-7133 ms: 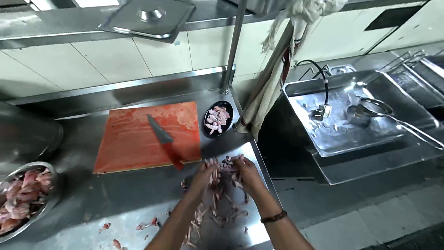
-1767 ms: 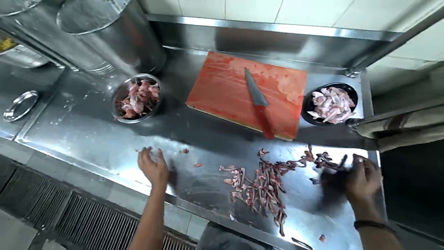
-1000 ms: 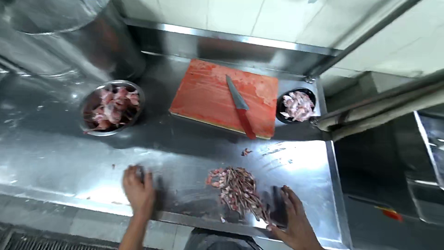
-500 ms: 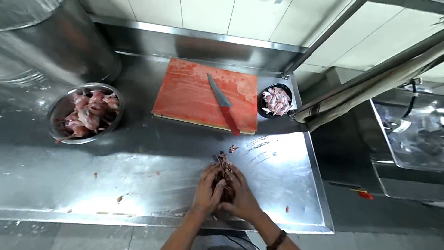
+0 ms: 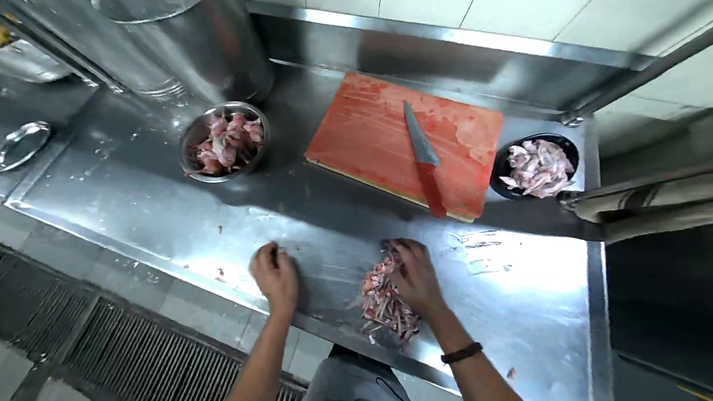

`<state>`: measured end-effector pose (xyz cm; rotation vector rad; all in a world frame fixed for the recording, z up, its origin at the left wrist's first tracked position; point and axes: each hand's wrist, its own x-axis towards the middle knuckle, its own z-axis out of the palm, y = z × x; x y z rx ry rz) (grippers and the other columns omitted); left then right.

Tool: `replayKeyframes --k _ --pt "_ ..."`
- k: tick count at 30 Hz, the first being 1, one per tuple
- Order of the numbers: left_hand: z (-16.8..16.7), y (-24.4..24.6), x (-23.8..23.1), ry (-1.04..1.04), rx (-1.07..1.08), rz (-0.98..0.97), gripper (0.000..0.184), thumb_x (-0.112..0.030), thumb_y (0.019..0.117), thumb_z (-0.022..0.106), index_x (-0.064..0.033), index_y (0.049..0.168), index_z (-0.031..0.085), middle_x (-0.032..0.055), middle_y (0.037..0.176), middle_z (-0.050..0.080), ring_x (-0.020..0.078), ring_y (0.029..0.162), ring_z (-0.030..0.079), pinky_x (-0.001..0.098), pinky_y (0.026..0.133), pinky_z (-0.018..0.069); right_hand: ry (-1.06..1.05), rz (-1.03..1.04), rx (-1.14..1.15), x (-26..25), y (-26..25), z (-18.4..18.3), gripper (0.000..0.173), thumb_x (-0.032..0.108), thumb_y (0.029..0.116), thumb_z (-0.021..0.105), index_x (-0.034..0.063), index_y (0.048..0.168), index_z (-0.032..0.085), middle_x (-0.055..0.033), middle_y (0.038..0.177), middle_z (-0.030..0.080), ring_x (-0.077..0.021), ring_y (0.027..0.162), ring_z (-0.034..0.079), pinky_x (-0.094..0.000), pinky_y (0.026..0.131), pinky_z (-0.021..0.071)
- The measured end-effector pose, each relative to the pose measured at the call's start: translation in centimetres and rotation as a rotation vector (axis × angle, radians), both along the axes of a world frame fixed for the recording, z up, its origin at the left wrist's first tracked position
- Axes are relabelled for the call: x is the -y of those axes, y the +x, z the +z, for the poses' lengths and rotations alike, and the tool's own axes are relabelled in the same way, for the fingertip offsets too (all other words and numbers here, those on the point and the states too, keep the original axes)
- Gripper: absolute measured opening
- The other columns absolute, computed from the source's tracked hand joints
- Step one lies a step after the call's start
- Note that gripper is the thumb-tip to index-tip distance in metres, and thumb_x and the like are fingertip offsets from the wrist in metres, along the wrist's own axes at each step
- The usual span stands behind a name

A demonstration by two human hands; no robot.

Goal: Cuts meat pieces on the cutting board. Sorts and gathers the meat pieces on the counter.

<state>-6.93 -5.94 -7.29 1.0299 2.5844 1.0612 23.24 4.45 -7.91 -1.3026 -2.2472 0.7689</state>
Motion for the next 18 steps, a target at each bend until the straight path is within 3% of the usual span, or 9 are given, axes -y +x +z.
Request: replayKeyframes --k 3,5,7,9,13,16,18 --pt "-0.5 7.5 -1.6 0.085 0.133 -0.317 0.038 -0.028 0.1026 0.05 -0.0042 0.125 0.07 0.0146 0.128 0.068 0.0316 0.125 0.06 0.0522 0.11 0.0454 -0.07 0.088 0.005 1.2 -0.1 0.5 0.065 0.064 0.0977 0.048 0.0159 0.139 0.063 -0.0072 0.139 0.062 -0.0267 0.136 0.052 -0.0508 0.114 0.0428" --pt "-0.5 11.4 -2.1 0.101 0.228 -0.505 0.039 -0.031 0.1029 0.048 -0.0085 0.124 0.072 0.0099 0.128 0.069 0.0267 0.127 0.059 0.0485 0.112 0.0452 -0.167 0.186 0.027 2.3 0.3 1.7 0.069 0.063 0.096 0.053 0.0136 0.143 0.06 -0.0093 0.146 0.059 -0.0257 0.142 0.048 -0.0479 0.119 0.0391" --pt "-0.8 13.8 -1.8 0.154 0.301 -0.65 0.041 -0.035 0.1051 0.046 -0.0099 0.121 0.074 0.0075 0.126 0.07 0.0224 0.127 0.059 0.045 0.112 0.0462 -0.215 0.285 0.028 3.9 1.4 2.6 0.075 0.063 0.0935 0.059 0.01 0.147 0.055 -0.0121 0.153 0.052 -0.0245 0.148 0.042 -0.0444 0.123 0.0347" --pt "-0.9 14.3 -0.7 0.206 0.331 -0.742 0.043 -0.038 0.1066 0.045 -0.0095 0.123 0.072 0.0078 0.129 0.069 0.0215 0.13 0.058 0.0443 0.113 0.0459 -0.165 0.313 -0.015 5.5 4.0 3.3 0.084 0.066 0.089 0.066 0.0097 0.15 0.052 -0.0132 0.157 0.048 -0.0241 0.149 0.04 -0.0444 0.123 0.0363" --pt "-0.9 12.9 2.2 0.186 0.137 -0.732 0.056 -0.052 0.1045 0.041 -0.0122 0.136 0.065 0.0104 0.144 0.06 0.0257 0.142 0.049 0.0499 0.119 0.0397 0.023 0.135 0.041 7.9 13.9 3.3 0.097 0.074 0.0765 0.074 0.0108 0.147 0.054 -0.0193 0.155 0.048 -0.0314 0.146 0.044 -0.0512 0.116 0.0448" --pt "-1.1 13.6 2.9 0.129 0.066 -0.662 0.066 -0.057 0.1036 0.036 -0.0073 0.139 0.062 0.0139 0.146 0.058 0.0297 0.145 0.045 0.0512 0.121 0.0357 0.115 0.056 0.175 10.1 21.4 1.0 0.108 0.082 0.0726 0.07 0.0089 0.15 0.05 -0.0242 0.155 0.045 -0.0355 0.147 0.042 -0.0515 0.118 0.0412" --pt "-1.3 14.6 2.9 0.103 0.077 -0.641 0.068 -0.058 0.1043 0.034 -0.0074 0.142 0.059 0.0133 0.148 0.057 0.0296 0.146 0.044 0.0516 0.122 0.0349 0.161 0.052 0.219 11.3 22.0 -0.1 0.112 0.087 0.072 0.065 0.0079 0.15 0.048 -0.0257 0.154 0.046 -0.037 0.146 0.043 -0.0516 0.119 0.0397"
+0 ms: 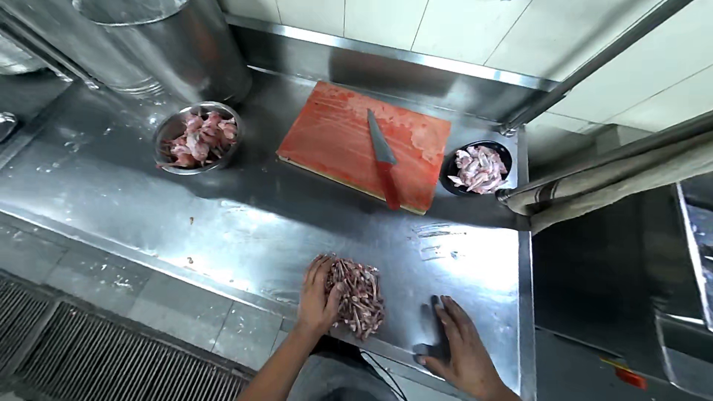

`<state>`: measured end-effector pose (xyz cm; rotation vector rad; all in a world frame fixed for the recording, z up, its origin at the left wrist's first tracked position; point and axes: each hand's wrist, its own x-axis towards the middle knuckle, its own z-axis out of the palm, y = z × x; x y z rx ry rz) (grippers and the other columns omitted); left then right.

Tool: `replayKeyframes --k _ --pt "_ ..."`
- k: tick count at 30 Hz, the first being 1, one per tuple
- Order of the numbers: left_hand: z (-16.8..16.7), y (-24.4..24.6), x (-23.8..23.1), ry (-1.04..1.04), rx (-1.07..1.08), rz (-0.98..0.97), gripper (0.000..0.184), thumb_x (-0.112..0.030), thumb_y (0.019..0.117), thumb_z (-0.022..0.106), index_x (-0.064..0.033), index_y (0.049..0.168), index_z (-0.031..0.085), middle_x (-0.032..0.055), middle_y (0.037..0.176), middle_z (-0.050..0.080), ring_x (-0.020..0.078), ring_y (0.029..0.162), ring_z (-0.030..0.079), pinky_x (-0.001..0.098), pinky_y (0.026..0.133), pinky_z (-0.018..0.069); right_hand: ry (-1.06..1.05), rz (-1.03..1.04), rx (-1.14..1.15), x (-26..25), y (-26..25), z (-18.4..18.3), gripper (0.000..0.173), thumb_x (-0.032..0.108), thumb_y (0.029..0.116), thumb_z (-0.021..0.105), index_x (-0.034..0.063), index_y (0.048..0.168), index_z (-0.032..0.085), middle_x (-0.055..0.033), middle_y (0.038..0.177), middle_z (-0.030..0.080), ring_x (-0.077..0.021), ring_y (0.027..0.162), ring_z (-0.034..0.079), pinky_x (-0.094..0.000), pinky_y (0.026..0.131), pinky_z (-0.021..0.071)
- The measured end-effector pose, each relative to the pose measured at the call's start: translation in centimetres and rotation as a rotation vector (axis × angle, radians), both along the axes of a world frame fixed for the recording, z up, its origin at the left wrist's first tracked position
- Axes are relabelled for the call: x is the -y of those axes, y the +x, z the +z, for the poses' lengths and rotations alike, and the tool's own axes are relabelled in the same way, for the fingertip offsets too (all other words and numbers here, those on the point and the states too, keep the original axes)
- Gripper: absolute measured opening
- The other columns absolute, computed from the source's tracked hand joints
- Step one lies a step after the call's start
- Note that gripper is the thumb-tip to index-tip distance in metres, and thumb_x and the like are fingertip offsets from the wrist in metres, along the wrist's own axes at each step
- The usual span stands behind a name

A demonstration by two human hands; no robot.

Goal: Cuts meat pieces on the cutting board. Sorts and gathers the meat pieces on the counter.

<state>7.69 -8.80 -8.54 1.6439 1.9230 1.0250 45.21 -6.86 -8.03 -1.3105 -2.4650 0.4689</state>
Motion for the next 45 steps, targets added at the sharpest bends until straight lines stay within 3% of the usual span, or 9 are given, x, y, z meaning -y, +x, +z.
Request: replayKeyframes --k 5,10,15,20,26,30,35,40,45 --pt "-0.3 2.8 -0.8 -0.002 0.012 0.018 0.065 -0.054 0.1052 0.033 -0.009 0.146 0.056 0.012 0.152 0.054 0.0268 0.145 0.046 0.05 0.121 0.0368 -0.009 0.011 -0.08 -0.3 -10.8 -0.1 0.113 0.085 0.0663 0.072 0.0069 0.146 0.054 -0.0298 0.154 0.045 -0.0429 0.145 0.043 -0.0559 0.115 0.0441" --pt "-0.2 3.9 -2.5 0.005 0.026 0.014 0.068 -0.058 0.1065 0.027 -0.0119 0.143 0.06 0.0064 0.149 0.058 0.0221 0.144 0.048 0.0488 0.122 0.0359 -0.01 0.048 -0.051 -2.4 -17.8 -1.1 0.108 0.079 0.066 0.073 0.0088 0.147 0.056 -0.0285 0.156 0.043 -0.0459 0.146 0.04 -0.0618 0.118 0.0357" --pt "0.0 3.4 -4.2 0.057 0.186 0.006 0.055 -0.053 0.108 0.033 -0.0158 0.126 0.071 0.0012 0.133 0.068 0.0156 0.132 0.057 0.0436 0.116 0.044 -0.013 0.008 -0.128 -4.0 -19.2 -1.3 0.083 0.048 0.0684 0.086 0.0061 0.136 0.063 -0.0219 0.15 0.053 -0.0404 0.139 0.051 -0.0573 0.113 0.0442" --pt "0.8 1.8 -3.2 0.063 0.255 -0.03 0.06 -0.059 0.1022 0.046 -0.012 0.136 0.063 0.0083 0.146 0.058 0.0214 0.14 0.051 0.0474 0.116 0.0446 -0.181 0.049 -0.264 -5.3 -17.4 0.1 0.09 0.036 0.0702 0.089 0.01 0.148 0.053 -0.0209 0.151 0.051 -0.0373 0.139 0.05 -0.0536 0.113 0.0469" --pt "-0.4 3.6 -0.7 0.057 -0.029 0.152 0.074 -0.064 0.0999 0.042 -0.0069 0.145 0.055 0.0184 0.155 0.047 0.0322 0.147 0.042 0.0525 0.119 0.0396 -0.231 0.178 -0.148 -6.2 -13.9 1.0 0.11 0.065 0.0666 0.084 0.018 0.157 0.043 -0.0244 0.165 0.029 -0.04 0.154 0.028 -0.055 0.12 0.0379" --pt "-0.5 5.4 -2.1 0.039 -0.048 0.181 0.075 -0.063 0.1031 0.032 -0.0059 0.145 0.055 0.0148 0.15 0.055 0.0288 0.144 0.046 0.0508 0.12 0.0383 -0.066 0.084 -0.221 -6.6 -16.1 -0.1 0.082 0.061 0.0876 0.059 0.0072 0.149 0.051 -0.0248 0.156 0.043 -0.0388 0.145 0.044 -0.0554 0.115 0.0425" --pt "-0.6 7.2 -4.1 0.21 0.24 0.137 0.061 -0.051 0.1078 0.037 -0.005 0.136 0.064 0.0114 0.14 0.064 0.0234 0.134 0.058 0.0465 0.114 0.0475 -0.01 -0.217 -0.322 -5.6 -20.8 -0.7 0.055 0.04 0.1061 0.037 0.0052 0.141 0.061 -0.0162 0.144 0.06 -0.0331 0.134 0.057 -0.053 0.112 0.0458" --pt "0.9 9.1 -5.9 0.172 0.777 0.279 0.054 -0.039 0.1073 0.039 0.0024 0.128 0.066 0.017 0.14 0.063 0.0259 0.138 0.054 0.0414 0.118 0.0427 -0.297 -0.322 -0.748 -6.4 -21.9 0.0 0.045 0.029 0.1017 0.049 0.0037 0.135 0.065 -0.0129 0.141 0.063 -0.0243 0.134 0.057 -0.0454 0.113 0.0465" --pt "3.5 10.4 -8.3 0.044 1.217 0.488 0.036 -0.019 0.1085 0.04 -0.0016 0.124 0.068 0.0112 0.108 0.072 0.0147 0.09 0.068 0.0293 0.08 0.057 -0.919 -0.539 -1.268 -8.5 -21.0 2.9 0.035 0.019 0.1057 0.051 0.0048 0.135 0.064 -0.0099 0.128 0.068 -0.0155 0.105 0.067 -0.0315 0.086 0.0572"
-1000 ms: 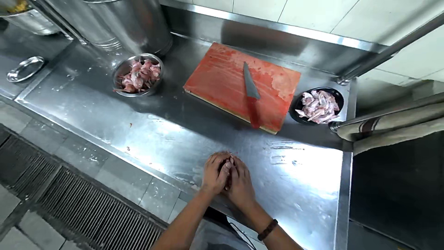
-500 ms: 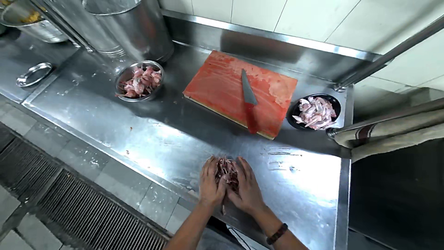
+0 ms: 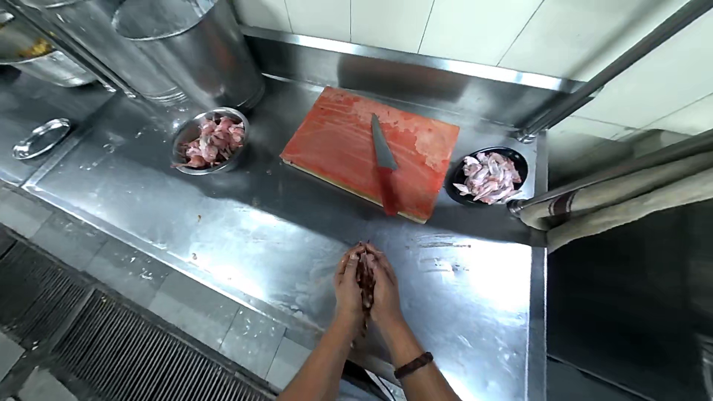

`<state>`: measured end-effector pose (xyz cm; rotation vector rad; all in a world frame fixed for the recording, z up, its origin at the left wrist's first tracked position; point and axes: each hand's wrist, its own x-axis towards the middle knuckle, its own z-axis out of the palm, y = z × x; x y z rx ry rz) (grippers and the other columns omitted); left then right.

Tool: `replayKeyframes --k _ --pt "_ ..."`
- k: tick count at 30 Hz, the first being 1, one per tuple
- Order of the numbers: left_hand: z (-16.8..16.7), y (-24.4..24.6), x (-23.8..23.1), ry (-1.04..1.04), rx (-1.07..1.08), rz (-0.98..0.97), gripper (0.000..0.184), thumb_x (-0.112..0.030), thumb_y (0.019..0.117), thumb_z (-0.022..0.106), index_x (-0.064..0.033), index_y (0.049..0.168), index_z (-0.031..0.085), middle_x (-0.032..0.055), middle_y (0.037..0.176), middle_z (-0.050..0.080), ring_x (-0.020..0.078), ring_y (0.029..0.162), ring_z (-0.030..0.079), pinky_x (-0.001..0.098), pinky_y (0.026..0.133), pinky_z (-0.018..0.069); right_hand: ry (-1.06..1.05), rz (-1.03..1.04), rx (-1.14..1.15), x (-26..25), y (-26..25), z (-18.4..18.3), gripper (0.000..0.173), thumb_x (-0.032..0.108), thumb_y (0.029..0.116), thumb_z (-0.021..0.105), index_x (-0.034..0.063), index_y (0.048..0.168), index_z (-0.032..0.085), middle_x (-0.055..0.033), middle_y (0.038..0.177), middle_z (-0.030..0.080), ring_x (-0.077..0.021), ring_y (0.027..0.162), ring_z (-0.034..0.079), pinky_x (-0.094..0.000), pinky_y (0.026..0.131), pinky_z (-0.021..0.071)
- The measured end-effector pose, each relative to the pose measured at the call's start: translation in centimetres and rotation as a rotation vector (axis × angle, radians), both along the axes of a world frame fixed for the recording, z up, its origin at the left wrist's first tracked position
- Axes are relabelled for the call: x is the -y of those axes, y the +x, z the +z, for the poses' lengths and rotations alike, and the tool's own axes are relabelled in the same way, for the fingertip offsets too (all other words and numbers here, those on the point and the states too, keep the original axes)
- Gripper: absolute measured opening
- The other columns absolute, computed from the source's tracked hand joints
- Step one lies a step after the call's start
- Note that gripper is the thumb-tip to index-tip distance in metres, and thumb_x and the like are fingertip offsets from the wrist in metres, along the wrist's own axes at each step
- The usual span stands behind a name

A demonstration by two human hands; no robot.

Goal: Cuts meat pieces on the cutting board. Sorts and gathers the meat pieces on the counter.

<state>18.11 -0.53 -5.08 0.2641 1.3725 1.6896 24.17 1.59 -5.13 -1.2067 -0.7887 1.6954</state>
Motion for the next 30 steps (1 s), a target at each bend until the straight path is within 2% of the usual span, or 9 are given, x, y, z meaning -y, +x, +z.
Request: replayKeyframes --k 7,12,13,14,17,19,25,28,30 --pt "5.1 1.5 -1.3 -0.201 -0.506 -0.203 0.031 -0.024 0.1049 0.052 -0.0038 0.114 0.074 0.0096 0.118 0.071 0.0176 0.111 0.066 0.0379 0.099 0.0544 -0.19 -0.176 -0.441 -0.2 1.0 2.3 0.037 0.021 0.1102 0.032 0.0076 0.112 0.066 -0.001 0.092 0.073 -0.0064 0.085 0.07 -0.0229 0.075 0.0595" --pt "7.8 1.4 -1.5 -0.227 -0.827 -0.443 0.037 -0.037 0.1015 0.052 -0.0117 0.118 0.073 0.0087 0.141 0.061 0.022 0.135 0.054 0.0424 0.113 0.0452 0.026 -0.157 -0.584 2.2 1.6 5.8 0.04 0.015 0.1115 0.022 0.0013 0.135 0.051 -0.0061 0.116 0.068 -0.0041 0.107 0.066 -0.0195 0.09 0.0548" --pt "8.4 0.9 -1.5 -0.186 -0.825 -0.49 0.038 -0.037 0.1019 0.051 -0.0101 0.119 0.072 0.0107 0.142 0.059 0.0228 0.135 0.053 0.0428 0.113 0.0447 -0.393 -0.404 -0.411 0.8 -0.3 13.7 0.037 0.011 0.1096 0.022 0.008 0.111 0.058 -0.0006 0.087 0.065 0.0002 0.079 0.064 -0.0144 0.073 0.052" --pt "9.0 0.1 -1.4 -0.129 -0.816 -0.537 0.039 -0.037 0.1027 0.051 -0.0082 0.119 0.071 0.0118 0.142 0.059 0.0226 0.135 0.054 0.0422 0.114 0.0448 -0.481 -0.469 -0.382 0.5 -1.1 17.8 0.037 0.008 0.1096 0.019 0.0075 0.105 0.055 0.0007 0.079 0.06 0.0015 0.069 0.059 -0.0122 0.066 0.0491" --pt "10.8 -3.2 -0.8 0.096 -0.749 -0.599 0.037 -0.029 0.1032 0.051 -0.0019 0.115 0.073 0.0137 0.13 0.068 0.0203 0.124 0.063 0.039 0.108 0.0504 -0.35 -0.509 -0.511 1.9 -3.0 21.1 0.041 0.012 0.1097 0.015 0.0097 0.089 0.05 0.0057 0.06 0.056 0.0048 0.049 0.053 -0.0111 0.045 0.0439" --pt "11.8 -6.9 -0.3 0.209 -0.669 -0.578 0.034 -0.025 0.1039 0.051 -0.0012 0.111 0.074 0.0111 0.115 0.072 0.0174 0.109 0.069 0.0375 0.099 0.0561 -0.249 -0.492 -0.547 3.2 -4.4 21.1 0.044 0.016 0.1101 0.01 0.0071 0.095 0.05 0.0035 0.064 0.057 0.0012 0.053 0.055 -0.0145 0.049 0.0467" --pt "12.3 -26.3 4.8 0.276 -0.431 -0.444 0.036 -0.03 0.1031 0.053 0.0002 0.11 0.071 0.0102 0.11 0.075 0.0204 0.107 0.07 0.0408 0.098 0.0558 -0.174 -0.722 -0.393 5.6 -11.1 21.9 0.047 0.021 0.1102 0.005 0.0094 0.099 0.049 0.0037 0.064 0.058 0.0004 0.052 0.058 -0.0154 0.048 0.0503" --pt "11.6 -38.4 10.1 0.215 -0.346 -0.349 0.033 -0.028 0.103 0.051 -0.0024 0.105 0.071 0.0098 0.108 0.074 0.0213 0.101 0.07 0.0388 0.096 0.057 0.159 -0.666 -0.578 6.1 -13.4 12.5 0.043 0.034 0.1115 0.016 0.0081 0.122 0.049 -0.0035 0.088 0.068 -0.0102 0.074 0.069 -0.0288 0.061 0.0596" --pt "11.5 -44.9 13.8 0.131 -0.279 -0.265 0.031 -0.024 0.1029 0.045 -0.0053 0.101 0.07 0.008 0.103 0.075 0.0192 0.096 0.072 0.036 0.092 0.0587 0.171 -0.692 -0.612 5.5 -15.0 9.6 0.041 0.042 0.1086 0.023 0.015 0.122 0.051 -0.0022 0.093 0.07 -0.0141 0.078 0.072 -0.0347 0.062 0.0613"
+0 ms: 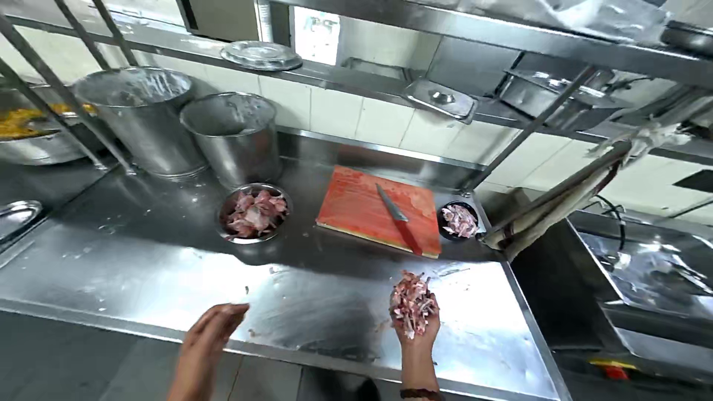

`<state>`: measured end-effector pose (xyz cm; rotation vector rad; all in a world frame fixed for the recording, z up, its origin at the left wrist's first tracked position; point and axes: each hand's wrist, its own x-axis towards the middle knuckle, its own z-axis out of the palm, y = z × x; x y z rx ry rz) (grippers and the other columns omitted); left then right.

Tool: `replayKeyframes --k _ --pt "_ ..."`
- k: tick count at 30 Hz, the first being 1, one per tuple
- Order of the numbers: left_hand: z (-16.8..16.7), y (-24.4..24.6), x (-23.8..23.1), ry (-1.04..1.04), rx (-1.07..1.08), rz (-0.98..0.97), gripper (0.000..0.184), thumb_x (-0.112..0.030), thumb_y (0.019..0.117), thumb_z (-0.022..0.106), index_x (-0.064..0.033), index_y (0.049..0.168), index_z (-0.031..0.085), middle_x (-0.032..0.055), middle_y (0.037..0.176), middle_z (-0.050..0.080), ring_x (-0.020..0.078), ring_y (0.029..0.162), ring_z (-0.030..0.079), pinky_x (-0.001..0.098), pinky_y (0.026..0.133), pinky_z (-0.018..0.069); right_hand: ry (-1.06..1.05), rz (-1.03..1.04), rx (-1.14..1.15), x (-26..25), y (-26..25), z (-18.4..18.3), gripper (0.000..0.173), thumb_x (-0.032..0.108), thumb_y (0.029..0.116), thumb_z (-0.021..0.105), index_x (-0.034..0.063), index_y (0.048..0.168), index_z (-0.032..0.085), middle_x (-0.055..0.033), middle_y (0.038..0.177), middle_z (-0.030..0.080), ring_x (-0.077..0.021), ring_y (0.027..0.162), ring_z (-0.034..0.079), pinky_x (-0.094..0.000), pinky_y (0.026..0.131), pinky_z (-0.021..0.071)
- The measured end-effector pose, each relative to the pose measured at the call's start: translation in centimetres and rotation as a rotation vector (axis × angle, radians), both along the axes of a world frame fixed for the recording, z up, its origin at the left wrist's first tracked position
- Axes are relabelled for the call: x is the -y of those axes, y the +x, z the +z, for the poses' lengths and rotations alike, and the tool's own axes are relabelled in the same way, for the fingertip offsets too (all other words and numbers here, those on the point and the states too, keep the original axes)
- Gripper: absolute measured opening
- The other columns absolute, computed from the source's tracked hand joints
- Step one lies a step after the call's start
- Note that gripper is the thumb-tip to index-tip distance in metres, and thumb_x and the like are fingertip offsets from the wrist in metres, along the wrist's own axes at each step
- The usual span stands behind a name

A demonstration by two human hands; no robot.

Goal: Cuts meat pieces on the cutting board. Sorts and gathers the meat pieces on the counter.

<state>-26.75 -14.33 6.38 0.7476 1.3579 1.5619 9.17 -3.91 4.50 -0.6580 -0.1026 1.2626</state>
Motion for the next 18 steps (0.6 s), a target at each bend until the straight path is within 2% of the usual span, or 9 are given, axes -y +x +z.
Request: replayKeyframes --k 3,4,8,11,12,14,16,17,18 --pt "-0.4 -6.9 4.0 -0.104 0.081 0.086 0.026 -0.018 0.1034 0.043 -0.0082 0.097 0.066 0.0066 0.096 0.077 0.0182 0.091 0.074 0.0348 0.087 0.0607 0.088 0.001 -0.038 -0.9 -2.7 -2.3 0.041 0.048 0.1065 0.032 0.0194 0.122 0.056 0.0003 0.099 0.071 -0.0149 0.089 0.072 -0.0385 0.074 0.0613" --pt "-0.5 -8.6 4.6 -0.125 0.099 0.093 0.026 -0.016 0.1033 0.042 -0.0084 0.096 0.066 0.0071 0.096 0.077 0.0188 0.092 0.075 0.035 0.087 0.061 0.1 0.004 -0.031 -1.0 -4.3 -2.1 0.038 0.049 0.1058 0.034 0.0224 0.12 0.057 0.0032 0.098 0.071 -0.0123 0.089 0.072 -0.0374 0.073 0.061" --pt "-0.7 -13.3 3.4 -0.129 0.091 0.081 0.022 -0.015 0.1002 0.047 -0.0047 0.099 0.067 0.0102 0.101 0.076 0.0208 0.095 0.074 0.036 0.088 0.0604 0.05 0.032 0.043 -1.7 -12.3 3.0 0.032 0.044 0.1084 0.032 0.0224 0.113 0.055 0.0045 0.088 0.068 -0.0083 0.078 0.069 -0.0342 0.068 0.0593" --pt "-0.7 -16.6 2.0 -0.113 0.09 0.083 0.021 -0.017 0.099 0.053 -0.0012 0.101 0.067 0.0135 0.103 0.075 0.0236 0.097 0.073 0.0391 0.092 0.0594 0.055 0.225 0.096 -2.5 -17.8 4.2 0.04 0.046 0.1088 0.027 0.0225 0.111 0.059 0.0042 0.087 0.071 -0.0076 0.076 0.07 -0.0315 0.063 0.0598" --pt "-0.7 -18.4 1.9 -0.114 0.087 0.087 0.022 -0.017 0.0992 0.053 -0.0005 0.101 0.067 0.0144 0.103 0.075 0.0241 0.097 0.072 0.0392 0.092 0.0591 0.093 0.318 0.087 -3.0 -20.3 4.8 0.041 0.044 0.1093 0.022 0.0227 0.11 0.057 0.0059 0.087 0.07 -0.0056 0.076 0.069 -0.0287 0.063 0.0599" --pt "-1.1 -22.6 1.7 -0.131 0.096 0.1 0.023 -0.018 0.0998 0.053 0.0 0.102 0.067 0.0156 0.104 0.074 0.0252 0.098 0.072 0.0397 0.092 0.0588 0.195 0.432 -0.024 -4.5 -24.5 4.0 0.047 0.043 0.1092 0.021 0.0217 0.109 0.063 0.0038 0.091 0.075 -0.0074 0.082 0.073 -0.0293 0.069 0.0632" --pt "-1.4 -26.0 2.3 -0.19 0.126 0.146 0.023 -0.016 0.1022 0.05 0.0003 0.103 0.066 0.0155 0.104 0.073 0.025 0.097 0.072 0.0401 0.091 0.0589 0.111 0.458 -0.117 -5.6 -28.7 3.9 0.053 0.05 0.1086 0.024 0.0202 0.106 0.068 0.0 0.092 0.077 -0.0118 0.083 0.075 -0.0339 0.069 0.0648" --pt "-1.2 -27.8 2.8 -0.222 0.153 0.196 0.023 -0.014 0.1035 0.049 0.0009 0.104 0.066 0.0151 0.103 0.073 0.0249 0.096 0.072 0.0404 0.091 0.0592 -0.005 0.444 -0.091 -5.9 -32.1 5.8 0.055 0.049 0.1092 0.017 0.0184 0.106 0.063 0.0011 0.091 0.076 -0.0098 0.082 0.074 -0.0301 0.069 0.0642" --pt "-1.1 -29.5 3.2 -0.249 0.197 0.261 0.021 -0.012 0.1047 0.049 0.0016 0.104 0.065 0.0149 0.102 0.073 0.0248 0.096 0.072 0.0406 0.091 0.0595 -0.16 0.434 -0.027 -6.1 -36.3 9.1 0.054 0.042 0.1092 0.004 0.0148 0.112 0.051 0.0036 0.091 0.07 -0.005 0.081 0.07 -0.0224 0.069 0.0617"
